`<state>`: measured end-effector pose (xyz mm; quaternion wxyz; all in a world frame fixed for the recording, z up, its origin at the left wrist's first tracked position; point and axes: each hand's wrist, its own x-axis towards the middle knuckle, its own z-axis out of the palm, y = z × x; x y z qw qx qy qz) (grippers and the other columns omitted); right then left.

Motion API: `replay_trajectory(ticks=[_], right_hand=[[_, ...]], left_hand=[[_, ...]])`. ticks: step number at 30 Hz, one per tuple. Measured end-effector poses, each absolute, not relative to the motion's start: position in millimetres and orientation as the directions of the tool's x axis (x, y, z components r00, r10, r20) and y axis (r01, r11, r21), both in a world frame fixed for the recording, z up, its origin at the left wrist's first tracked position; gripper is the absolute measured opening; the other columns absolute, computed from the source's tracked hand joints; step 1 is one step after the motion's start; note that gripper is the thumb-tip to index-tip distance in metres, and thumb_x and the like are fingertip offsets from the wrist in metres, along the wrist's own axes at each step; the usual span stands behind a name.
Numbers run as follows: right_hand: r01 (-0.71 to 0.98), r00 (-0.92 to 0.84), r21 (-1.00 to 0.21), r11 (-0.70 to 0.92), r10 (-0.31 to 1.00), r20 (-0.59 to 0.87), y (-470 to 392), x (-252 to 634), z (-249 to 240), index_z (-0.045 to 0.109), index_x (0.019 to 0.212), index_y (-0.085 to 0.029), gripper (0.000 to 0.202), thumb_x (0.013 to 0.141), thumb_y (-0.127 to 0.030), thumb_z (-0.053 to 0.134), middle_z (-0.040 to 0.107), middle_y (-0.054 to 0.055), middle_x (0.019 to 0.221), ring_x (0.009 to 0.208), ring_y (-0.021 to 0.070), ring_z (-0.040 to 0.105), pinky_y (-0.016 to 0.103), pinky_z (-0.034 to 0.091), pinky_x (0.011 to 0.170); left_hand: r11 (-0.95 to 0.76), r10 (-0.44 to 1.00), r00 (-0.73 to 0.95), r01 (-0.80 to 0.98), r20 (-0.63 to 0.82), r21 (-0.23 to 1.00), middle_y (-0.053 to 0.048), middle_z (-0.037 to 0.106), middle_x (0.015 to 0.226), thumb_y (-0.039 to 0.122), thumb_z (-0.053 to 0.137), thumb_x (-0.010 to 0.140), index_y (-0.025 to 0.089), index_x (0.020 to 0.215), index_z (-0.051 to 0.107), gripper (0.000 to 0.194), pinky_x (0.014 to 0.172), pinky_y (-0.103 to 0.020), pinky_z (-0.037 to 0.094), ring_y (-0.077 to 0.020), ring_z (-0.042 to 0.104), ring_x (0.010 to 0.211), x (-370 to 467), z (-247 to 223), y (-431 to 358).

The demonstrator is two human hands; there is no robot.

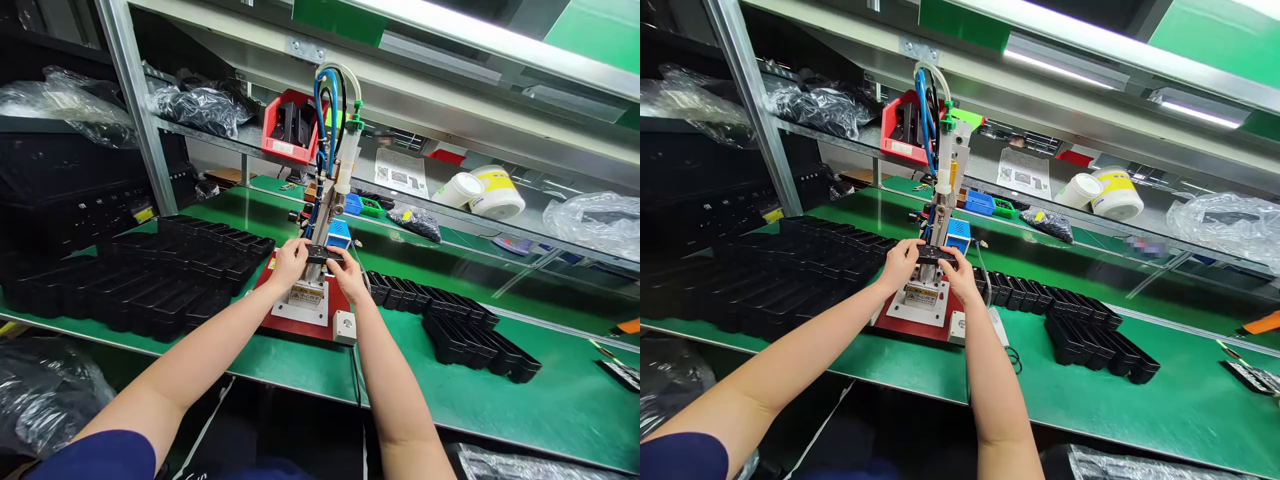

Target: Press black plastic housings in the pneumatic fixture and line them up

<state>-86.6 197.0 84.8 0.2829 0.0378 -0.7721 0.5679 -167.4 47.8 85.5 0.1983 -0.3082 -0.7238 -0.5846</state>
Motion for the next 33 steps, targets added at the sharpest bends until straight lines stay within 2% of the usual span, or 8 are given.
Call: replay_trajectory(ticks=[4, 8, 11, 14, 16, 20, 26, 33], right_hand=[[-0.349, -0.808, -0.828, 0.439, 0.307, 0.503, 188.6, -83.4, 73.8, 0.054, 0.125, -0.022, 0.046, 0.083, -0.042, 0.058, 0.062, 0.006, 0.119, 0.099, 0.0170, 0.060, 0.032, 0.048, 0.090], [-0.208, -0.767, -0.815, 0.541, 0.427, 0.479, 214.2, -41.3, 57.9, 0.038, 0.141, -0.025, 0.058, 0.087, -0.044, 0.051, 0.061, 0.009, 0.123, 0.101, 0.0183, 0.061, 0.032, 0.050, 0.085], [0.162, -0.623, -0.762, 0.626, 0.664, 0.413, 253.6, 18.0, 33.5, 0.052, 0.129, -0.018, 0.050, 0.088, -0.045, 0.043, 0.068, 0.011, 0.107, 0.094, 0.0210, 0.064, 0.033, 0.051, 0.079], [0.415, -0.584, -0.690, 0.592, 0.755, 0.297, 282.6, 72.6, 7.7, 0.069, 0.095, -0.014, 0.036, 0.082, -0.039, 0.047, 0.071, 0.010, 0.084, 0.078, 0.0231, 0.065, 0.034, 0.050, 0.072], [0.522, -0.614, -0.610, 0.596, 0.759, 0.217, 289.0, 93.9, -4.9, 0.071, 0.084, -0.016, 0.026, 0.079, -0.033, 0.051, 0.071, 0.007, 0.079, 0.074, 0.0215, 0.065, 0.031, 0.049, 0.071], [0.680, -0.617, -0.408, 0.609, 0.776, 0.130, 278.9, 104.9, -19.5, 0.071, 0.096, -0.016, 0.024, 0.078, -0.028, 0.058, 0.070, 0.009, 0.093, 0.086, 0.0220, 0.064, 0.030, 0.046, 0.076], [0.762, -0.592, -0.225, 0.608, 0.794, 0.140, 262.8, 105.7, -32.9, 0.071, 0.089, -0.015, 0.016, 0.082, -0.023, 0.059, 0.067, 0.014, 0.094, 0.095, 0.0265, 0.060, 0.035, 0.044, 0.079], [0.672, -0.579, -0.271, 0.689, 0.717, 0.387, 260.5, 99.9, -5.7, 0.073, 0.090, -0.019, 0.024, 0.087, -0.028, 0.051, 0.070, 0.011, 0.092, 0.090, 0.0266, 0.062, 0.039, 0.049, 0.081]], left_hand=[[0.138, 0.244, -0.716, 0.693, 0.654, 0.707, -0.009, 0.067, 0.099, 0.023, 0.040, 0.093, 0.018, 0.098, 0.067, 0.028, 0.090, -0.037, 0.048, -0.0206, 0.061, 0.096, -168.9, 87.8, 42.2], [0.140, 0.137, -0.706, 0.709, 0.695, 0.692, -0.014, 0.056, 0.121, 0.032, 0.041, 0.095, 0.016, 0.123, 0.054, 0.035, 0.095, -0.041, 0.046, -0.0209, 0.056, 0.106, -146.0, 72.8, 10.7], [0.129, 0.082, -0.673, 0.738, 0.735, 0.662, -0.015, 0.053, 0.123, 0.030, 0.043, 0.094, 0.015, 0.124, 0.050, 0.035, 0.092, -0.039, 0.048, -0.0215, 0.054, 0.110, -115.4, 30.6, -30.5], [0.198, 0.193, -0.546, 0.835, 0.815, 0.513, -0.008, 0.062, 0.098, 0.024, 0.052, 0.089, 0.016, 0.105, 0.057, 0.019, 0.079, -0.031, 0.051, -0.0185, 0.061, 0.089, -92.6, -25.0, -65.8], [0.242, 0.253, -0.594, 0.803, 0.764, 0.545, -0.005, 0.063, 0.088, 0.023, 0.052, 0.089, 0.016, 0.101, 0.057, 0.015, 0.070, -0.028, 0.051, -0.0152, 0.062, 0.074, -85.5, -55.3, -77.4], [0.279, 0.307, -0.740, 0.671, 0.598, 0.687, -0.002, 0.065, 0.079, 0.030, 0.048, 0.091, 0.017, 0.104, 0.056, 0.020, 0.064, -0.025, 0.051, -0.0131, 0.063, 0.063, -85.2, -78.5, -79.8], [0.282, 0.358, -0.735, 0.673, 0.576, 0.684, 0.001, 0.064, 0.071, 0.031, 0.048, 0.091, 0.017, 0.100, 0.058, 0.020, 0.059, -0.021, 0.050, -0.0104, 0.061, 0.056, -85.2, -68.1, -77.3], [0.252, 0.410, -0.649, 0.756, 0.641, 0.604, 0.002, 0.063, 0.070, 0.025, 0.049, 0.092, 0.017, 0.101, 0.058, 0.016, 0.057, -0.020, 0.049, -0.0093, 0.059, 0.055, -83.4, -75.0, -73.8]])
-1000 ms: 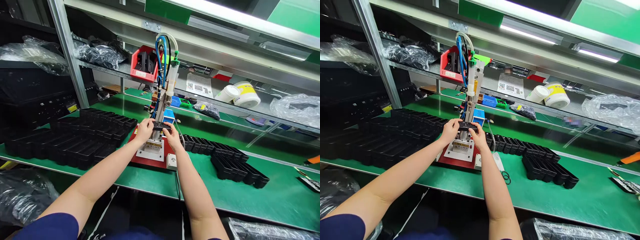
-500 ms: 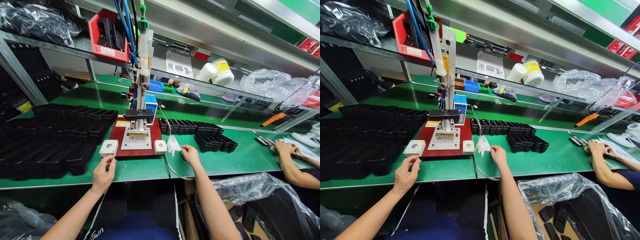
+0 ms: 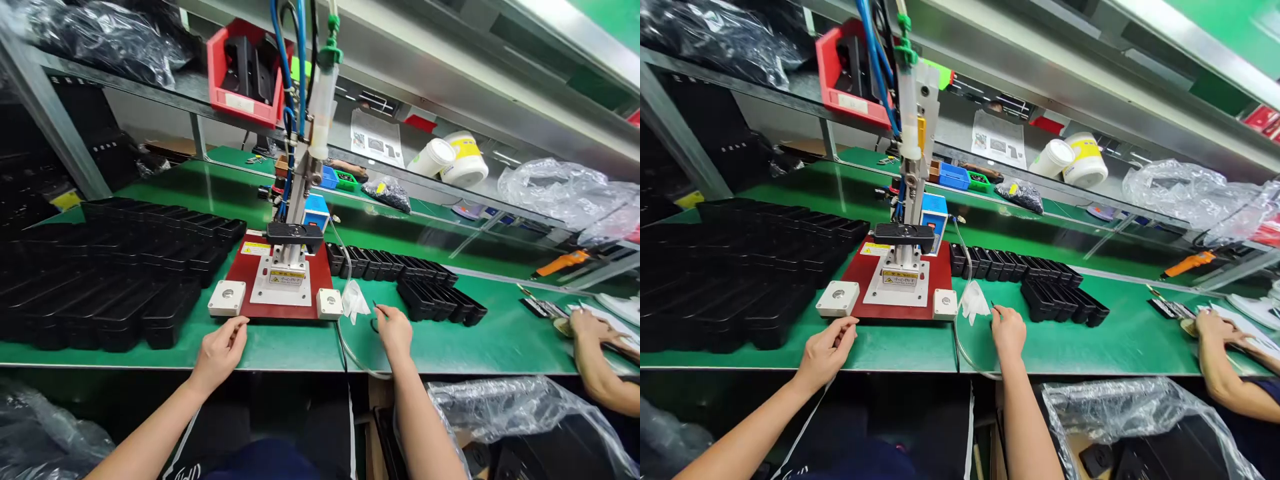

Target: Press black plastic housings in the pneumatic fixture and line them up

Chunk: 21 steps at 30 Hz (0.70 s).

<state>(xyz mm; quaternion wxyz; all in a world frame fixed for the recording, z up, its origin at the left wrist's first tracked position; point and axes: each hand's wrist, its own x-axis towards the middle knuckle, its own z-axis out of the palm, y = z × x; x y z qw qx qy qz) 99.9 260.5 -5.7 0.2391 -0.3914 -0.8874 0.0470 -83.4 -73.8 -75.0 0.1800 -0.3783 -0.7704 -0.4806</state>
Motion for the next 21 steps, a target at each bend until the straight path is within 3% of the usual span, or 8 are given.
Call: replay_trajectory(ticks=[2, 4, 6, 8, 12, 17, 21], right_hand=[[0.562, -0.565, -0.308, 0.768, 0.629, 0.534, 246.9, 81.5, 20.7, 0.072, 0.096, -0.020, 0.029, 0.091, -0.033, 0.047, 0.070, 0.010, 0.098, 0.094, 0.0256, 0.062, 0.039, 0.048, 0.087], [0.320, -0.542, -0.333, 0.887, 0.459, 0.704, 224.6, 54.2, 52.7, 0.072, 0.099, -0.022, 0.028, 0.092, -0.035, 0.049, 0.069, 0.007, 0.098, 0.094, 0.0238, 0.062, 0.039, 0.049, 0.089], [0.031, -0.513, -0.286, 0.958, 0.261, 0.818, 199.3, 21.6, 84.6, 0.072, 0.102, -0.026, 0.024, 0.092, -0.034, 0.052, 0.068, 0.006, 0.097, 0.093, 0.0226, 0.061, 0.040, 0.049, 0.088], [-0.108, -0.539, -0.208, 0.972, 0.118, 0.834, 178.4, -11.9, 110.8, 0.071, 0.104, -0.027, 0.024, 0.094, -0.033, 0.050, 0.068, 0.007, 0.098, 0.093, 0.0228, 0.060, 0.040, 0.047, 0.087], [-0.096, -0.716, -0.068, 0.993, -0.022, 0.697, 160.0, -61.8, 134.0, 0.071, 0.103, -0.023, 0.027, 0.096, -0.031, 0.046, 0.067, 0.010, 0.099, 0.093, 0.0249, 0.057, 0.040, 0.041, 0.084], [0.038, -0.785, 0.145, 0.989, -0.060, 0.617, 153.7, -71.0, 129.4, 0.068, 0.108, -0.018, 0.028, 0.097, -0.023, 0.043, 0.068, 0.011, 0.100, 0.093, 0.0244, 0.056, 0.036, 0.039, 0.080], [0.073, -0.763, 0.162, 0.984, -0.050, 0.645, 144.3, -65.2, 124.5, 0.058, 0.123, -0.014, 0.033, 0.097, -0.025, 0.041, 0.059, 0.015, 0.125, 0.117, 0.0295, 0.049, 0.042, 0.037, 0.092]], left_hand=[[0.243, 0.423, -0.621, 0.780, 0.660, 0.577, 0.001, 0.064, 0.073, 0.023, 0.049, 0.092, 0.017, 0.102, 0.058, 0.015, 0.058, -0.020, 0.049, -0.0099, 0.060, 0.057, -83.9, -77.7, -72.7], [0.233, 0.434, -0.595, 0.799, 0.676, 0.554, -0.001, 0.066, 0.077, 0.021, 0.048, 0.092, 0.017, 0.104, 0.058, 0.015, 0.059, -0.021, 0.050, -0.0109, 0.062, 0.060, -84.0, -79.1, -72.0], [0.227, 0.438, -0.585, 0.807, 0.682, 0.546, -0.001, 0.067, 0.081, 0.020, 0.048, 0.092, 0.017, 0.105, 0.057, 0.016, 0.060, -0.022, 0.050, -0.0115, 0.062, 0.061, -83.6, -79.1, -71.9], [0.227, 0.433, -0.589, 0.804, 0.683, 0.549, -0.001, 0.067, 0.081, 0.019, 0.048, 0.092, 0.017, 0.104, 0.057, 0.016, 0.059, -0.022, 0.050, -0.0111, 0.061, 0.059, -83.2, -78.0, -71.9], [0.222, 0.410, -0.607, 0.790, 0.680, 0.571, 0.000, 0.066, 0.078, 0.020, 0.047, 0.092, 0.018, 0.102, 0.057, 0.014, 0.058, -0.022, 0.049, -0.0112, 0.060, 0.057, -83.4, -75.5, -71.3], [0.204, 0.419, -0.604, 0.790, 0.678, 0.578, -0.001, 0.066, 0.078, 0.019, 0.045, 0.092, 0.019, 0.102, 0.057, 0.015, 0.058, -0.023, 0.050, -0.0124, 0.061, 0.059, -83.7, -75.7, -70.4], [0.218, 0.441, -0.583, 0.807, 0.682, 0.549, -0.001, 0.066, 0.079, 0.018, 0.044, 0.092, 0.019, 0.101, 0.058, 0.016, 0.060, -0.024, 0.049, -0.0123, 0.062, 0.059, -82.7, -75.8, -70.4]])
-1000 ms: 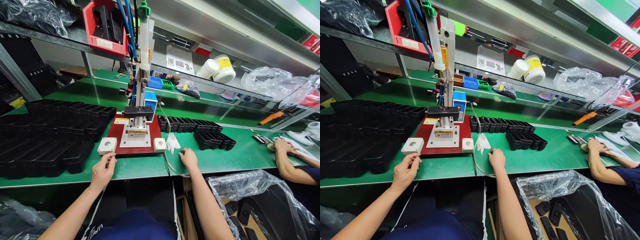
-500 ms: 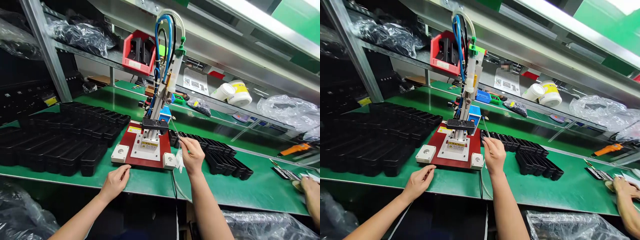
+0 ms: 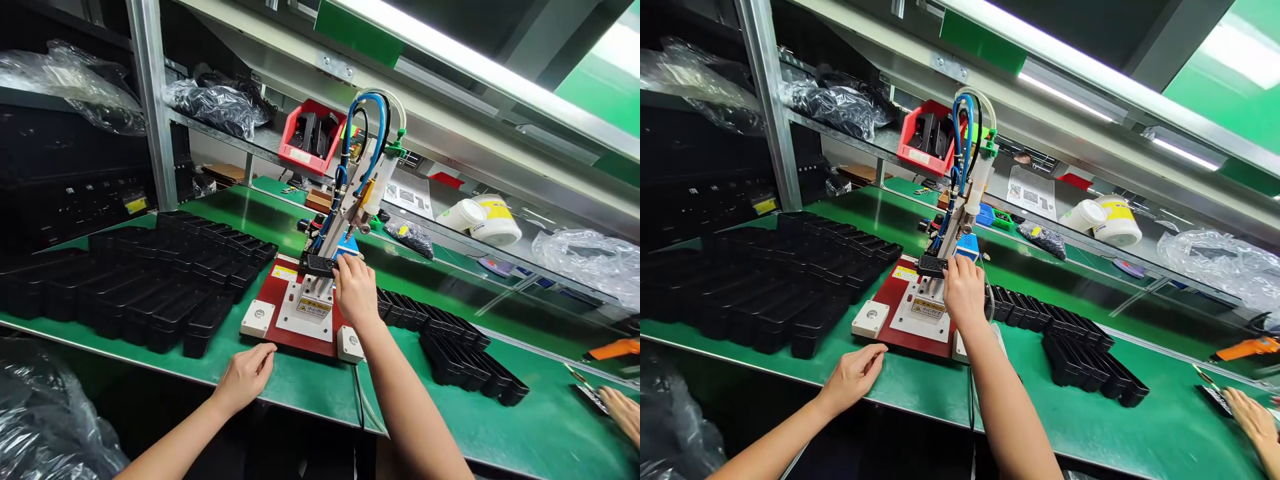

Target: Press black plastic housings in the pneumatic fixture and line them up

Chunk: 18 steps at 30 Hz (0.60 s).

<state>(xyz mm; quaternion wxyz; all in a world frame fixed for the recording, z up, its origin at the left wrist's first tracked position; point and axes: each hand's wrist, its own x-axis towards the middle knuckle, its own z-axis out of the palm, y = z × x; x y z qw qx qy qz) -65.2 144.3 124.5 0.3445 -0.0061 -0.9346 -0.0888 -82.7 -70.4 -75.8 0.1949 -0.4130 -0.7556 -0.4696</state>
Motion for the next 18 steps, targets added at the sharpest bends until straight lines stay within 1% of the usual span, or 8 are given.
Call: replay_trajectory(ticks=[3, 6, 9, 11, 13, 14, 16, 18], right_hand=[[-0.034, -0.800, 0.134, 0.990, -0.107, 0.590, 136.5, -70.9, 121.1, 0.045, 0.135, -0.012, 0.042, 0.098, -0.031, 0.042, 0.047, 0.018, 0.140, 0.131, 0.0302, 0.040, 0.047, 0.033, 0.101], [-0.110, -0.834, 0.044, 0.993, -0.116, 0.540, 133.6, -78.4, 120.5, 0.048, 0.134, -0.012, 0.045, 0.097, -0.038, 0.045, 0.050, 0.018, 0.138, 0.128, 0.0319, 0.045, 0.049, 0.034, 0.102], [-0.132, -0.811, -0.043, 0.990, -0.083, 0.580, 142.5, -70.1, 118.9, 0.048, 0.134, -0.015, 0.046, 0.096, -0.042, 0.045, 0.049, 0.016, 0.139, 0.129, 0.0306, 0.045, 0.047, 0.034, 0.105], [-0.078, -0.732, -0.125, 0.989, 0.028, 0.680, 155.6, -50.5, 108.3, 0.049, 0.133, -0.020, 0.043, 0.096, -0.042, 0.044, 0.052, 0.013, 0.136, 0.128, 0.0276, 0.046, 0.044, 0.036, 0.107], [0.035, -0.591, -0.257, 0.966, 0.227, 0.774, 170.5, -22.2, 84.9, 0.054, 0.127, -0.023, 0.038, 0.095, -0.040, 0.042, 0.058, 0.011, 0.129, 0.122, 0.0265, 0.052, 0.044, 0.040, 0.105], [0.101, -0.524, -0.324, 0.941, 0.327, 0.786, 177.1, -7.0, 69.0, 0.057, 0.123, -0.023, 0.036, 0.095, -0.040, 0.040, 0.061, 0.011, 0.125, 0.119, 0.0268, 0.055, 0.046, 0.043, 0.102], [0.155, -0.518, -0.365, 0.918, 0.391, 0.761, 186.2, 21.2, 33.8, 0.061, 0.116, -0.021, 0.035, 0.095, -0.038, 0.038, 0.066, 0.013, 0.114, 0.107, 0.0298, 0.062, 0.050, 0.050, 0.091], [0.125, -0.604, -0.353, 0.927, 0.354, 0.714, 189.2, 41.6, 2.1, 0.063, 0.111, -0.021, 0.032, 0.094, -0.037, 0.040, 0.068, 0.012, 0.108, 0.101, 0.0297, 0.065, 0.049, 0.053, 0.085]], left_hand=[[0.232, 0.440, -0.573, 0.816, 0.691, 0.530, -0.001, 0.066, 0.080, 0.017, 0.044, 0.092, 0.019, 0.100, 0.058, 0.016, 0.060, -0.025, 0.049, -0.0125, 0.062, 0.061, -81.7, -73.4, -69.8], [0.224, 0.426, -0.564, 0.823, 0.707, 0.522, -0.001, 0.066, 0.077, 0.016, 0.044, 0.092, 0.019, 0.099, 0.058, 0.016, 0.058, -0.024, 0.049, -0.0120, 0.061, 0.058, -80.1, -68.6, -69.4], [0.195, 0.393, -0.529, 0.847, 0.752, 0.494, 0.000, 0.065, 0.074, 0.014, 0.045, 0.091, 0.019, 0.099, 0.058, 0.016, 0.057, -0.024, 0.049, -0.0116, 0.059, 0.056, -79.7, -62.3, -72.0], [0.196, 0.342, -0.496, 0.868, 0.798, 0.456, -0.002, 0.065, 0.077, 0.011, 0.047, 0.089, 0.019, 0.099, 0.057, 0.017, 0.063, -0.026, 0.052, -0.0135, 0.062, 0.064, -82.7, -57.5, -76.4], [0.255, 0.254, -0.468, 0.877, 0.847, 0.408, -0.005, 0.067, 0.086, 0.009, 0.050, 0.087, 0.019, 0.101, 0.057, 0.019, 0.076, -0.032, 0.053, -0.0181, 0.065, 0.080, -89.4, -52.8, -81.9], [0.307, 0.212, -0.459, 0.870, 0.863, 0.387, -0.007, 0.067, 0.094, 0.009, 0.051, 0.086, 0.019, 0.105, 0.057, 0.022, 0.083, -0.037, 0.052, -0.0211, 0.065, 0.090, -93.8, -50.9, -84.5], [0.406, 0.189, -0.450, 0.845, 0.873, 0.348, -0.012, 0.064, 0.109, 0.011, 0.053, 0.086, 0.018, 0.115, 0.054, 0.030, 0.092, -0.044, 0.048, -0.0261, 0.060, 0.106, -103.2, -49.0, -88.6], [0.453, 0.258, -0.452, 0.837, 0.854, 0.307, -0.013, 0.061, 0.118, 0.014, 0.054, 0.086, 0.017, 0.122, 0.051, 0.036, 0.094, -0.045, 0.047, -0.0279, 0.056, 0.114, -110.5, -50.1, -90.1]])
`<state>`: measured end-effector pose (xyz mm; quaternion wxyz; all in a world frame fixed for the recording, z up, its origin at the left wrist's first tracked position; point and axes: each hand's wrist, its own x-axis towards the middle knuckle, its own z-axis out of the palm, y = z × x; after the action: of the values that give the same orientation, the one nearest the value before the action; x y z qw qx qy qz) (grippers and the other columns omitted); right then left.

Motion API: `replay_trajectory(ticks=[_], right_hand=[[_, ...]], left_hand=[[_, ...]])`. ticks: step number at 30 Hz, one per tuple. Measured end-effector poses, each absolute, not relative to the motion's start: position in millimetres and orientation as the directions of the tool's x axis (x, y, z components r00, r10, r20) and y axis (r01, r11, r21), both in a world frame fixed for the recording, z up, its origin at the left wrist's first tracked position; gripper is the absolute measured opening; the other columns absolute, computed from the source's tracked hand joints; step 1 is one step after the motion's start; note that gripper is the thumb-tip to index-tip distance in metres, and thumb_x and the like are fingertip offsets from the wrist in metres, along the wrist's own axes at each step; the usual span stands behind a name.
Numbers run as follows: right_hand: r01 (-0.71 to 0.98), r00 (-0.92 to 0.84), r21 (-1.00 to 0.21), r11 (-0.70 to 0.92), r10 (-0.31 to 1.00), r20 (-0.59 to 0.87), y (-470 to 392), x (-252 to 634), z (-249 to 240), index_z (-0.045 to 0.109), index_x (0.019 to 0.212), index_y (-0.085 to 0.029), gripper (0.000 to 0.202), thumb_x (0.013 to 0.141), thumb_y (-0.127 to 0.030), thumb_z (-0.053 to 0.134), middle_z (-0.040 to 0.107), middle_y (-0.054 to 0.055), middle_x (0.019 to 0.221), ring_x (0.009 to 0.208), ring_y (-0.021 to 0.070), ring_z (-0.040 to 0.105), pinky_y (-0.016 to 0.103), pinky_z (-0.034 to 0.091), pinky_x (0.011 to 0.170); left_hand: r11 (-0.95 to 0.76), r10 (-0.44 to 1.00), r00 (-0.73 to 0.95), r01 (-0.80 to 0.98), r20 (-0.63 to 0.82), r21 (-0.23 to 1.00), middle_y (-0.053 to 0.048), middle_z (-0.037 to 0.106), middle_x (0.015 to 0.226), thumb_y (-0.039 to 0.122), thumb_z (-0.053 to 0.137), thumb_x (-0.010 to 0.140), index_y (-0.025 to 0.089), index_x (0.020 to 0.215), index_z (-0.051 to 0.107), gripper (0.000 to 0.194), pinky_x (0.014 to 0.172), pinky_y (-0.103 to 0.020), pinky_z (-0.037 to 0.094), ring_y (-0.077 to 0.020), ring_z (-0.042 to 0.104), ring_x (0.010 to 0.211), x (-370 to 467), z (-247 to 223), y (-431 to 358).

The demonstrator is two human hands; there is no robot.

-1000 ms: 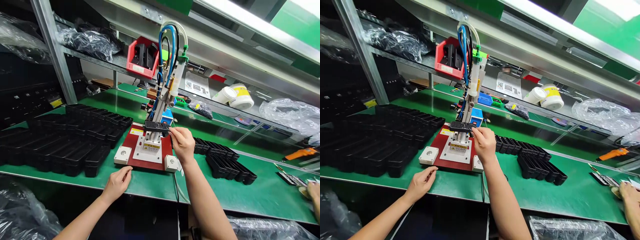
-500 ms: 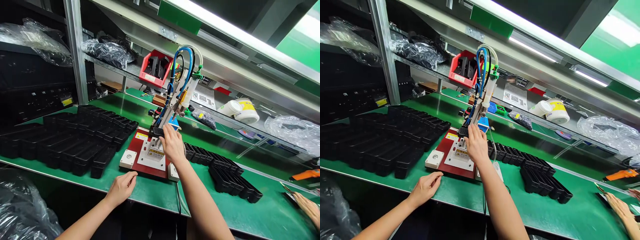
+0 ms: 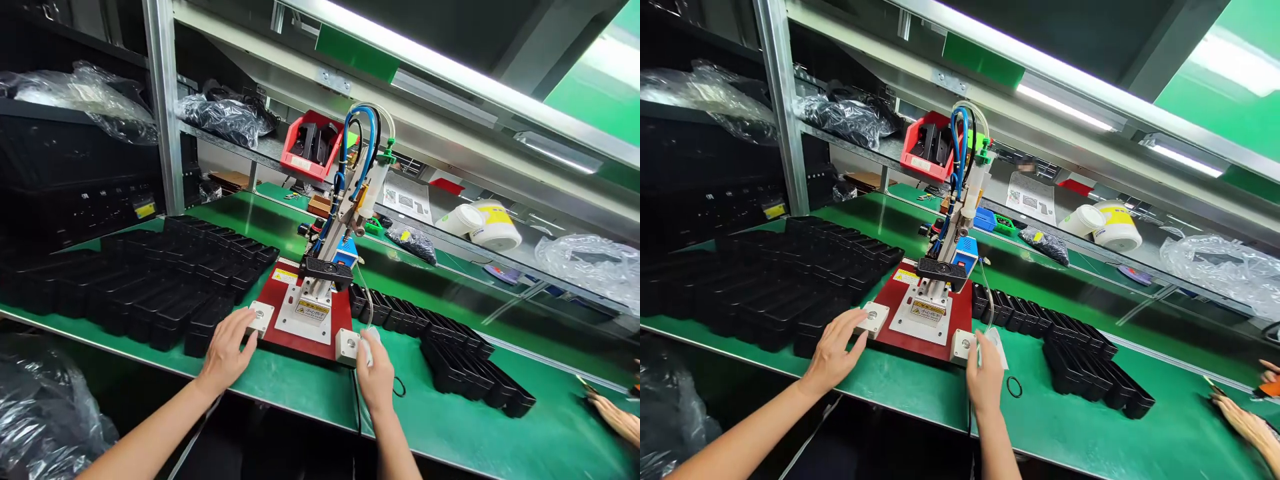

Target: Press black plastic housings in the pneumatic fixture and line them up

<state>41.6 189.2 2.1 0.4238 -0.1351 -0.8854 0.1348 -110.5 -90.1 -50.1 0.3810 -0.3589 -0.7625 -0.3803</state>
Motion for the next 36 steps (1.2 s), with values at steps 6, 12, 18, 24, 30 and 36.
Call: replay_trajectory(ticks=[6, 12, 18, 24, 30, 36], right_hand=[[0.062, -0.721, -0.247, 0.967, 0.214, 0.659, 179.8, 51.6, -26.2, 0.057, 0.119, -0.026, 0.030, 0.093, -0.029, 0.044, 0.065, 0.011, 0.117, 0.111, 0.0299, 0.058, 0.050, 0.049, 0.088], [0.205, -0.670, -0.144, 0.968, 0.247, 0.700, 174.6, 42.7, -17.2, 0.061, 0.104, -0.020, 0.022, 0.092, -0.031, 0.046, 0.067, 0.014, 0.100, 0.100, 0.0312, 0.059, 0.049, 0.044, 0.085], [0.161, -0.671, -0.229, 0.960, 0.276, 0.688, 176.7, 44.3, -21.9, 0.060, 0.101, -0.019, 0.025, 0.094, -0.036, 0.045, 0.065, 0.012, 0.101, 0.098, 0.0285, 0.061, 0.046, 0.046, 0.082], [0.078, -0.625, -0.292, 0.953, 0.275, 0.731, 220.5, 107.0, -29.9, 0.050, 0.127, -0.031, 0.037, 0.091, -0.034, 0.054, 0.061, 0.007, 0.121, 0.110, 0.0316, 0.059, 0.053, 0.050, 0.088], [0.627, -0.282, -0.478, 0.615, 0.751, 0.597, 316.6, 267.4, -32.5, 0.063, 0.106, -0.018, 0.044, 0.089, -0.053, 0.042, 0.066, 0.016, 0.102, 0.094, 0.0314, 0.063, 0.049, 0.049, 0.079], [0.932, -0.048, -0.356, 0.065, 0.997, 0.056, 328.3, 462.6, -91.5, 0.063, 0.089, -0.011, 0.032, 0.095, -0.038, 0.048, 0.062, 0.002, 0.078, 0.067, 0.0113, 0.060, 0.026, 0.050, 0.064]], left_hand=[[0.496, 0.362, -0.451, 0.834, 0.816, 0.241, -0.012, 0.060, 0.123, 0.018, 0.054, 0.087, 0.018, 0.125, 0.050, 0.039, 0.094, -0.041, 0.045, -0.0271, 0.055, 0.117, -113.5, -52.9, -88.3], [0.583, 0.434, -0.467, 0.798, 0.771, 0.155, -0.010, 0.066, 0.112, 0.024, 0.056, 0.085, 0.019, 0.117, 0.056, 0.033, 0.092, -0.044, 0.040, -0.0289, 0.058, 0.111, -113.4, -33.3, -83.8], [0.611, 0.485, -0.514, 0.778, 0.707, 0.147, -0.010, 0.066, 0.102, 0.026, 0.056, 0.084, 0.015, 0.108, 0.058, 0.027, 0.092, -0.045, 0.040, -0.0263, 0.061, 0.100, -113.3, -16.5, -79.0], [0.522, 0.431, -0.390, 0.843, 0.813, 0.128, -0.013, 0.063, 0.115, 0.014, 0.055, 0.085, 0.016, 0.115, 0.054, 0.030, 0.093, -0.047, 0.044, -0.0294, 0.057, 0.112, -69.5, -47.1, -90.9], [-0.029, 0.766, -0.139, 0.968, 0.628, 0.250, -0.006, 0.071, 0.095, 0.017, 0.052, 0.087, 0.021, 0.115, 0.054, 0.028, 0.077, -0.024, 0.057, -0.0165, 0.069, 0.085, 7.8, -99.1, -93.7], [-0.127, 0.908, -0.063, 0.900, 0.414, 0.417, -0.005, 0.071, 0.091, 0.033, 0.051, 0.092, 0.017, 0.116, 0.054, 0.030, 0.070, -0.018, 0.055, -0.0141, 0.070, 0.074, 18.9, -108.8, -59.6]])
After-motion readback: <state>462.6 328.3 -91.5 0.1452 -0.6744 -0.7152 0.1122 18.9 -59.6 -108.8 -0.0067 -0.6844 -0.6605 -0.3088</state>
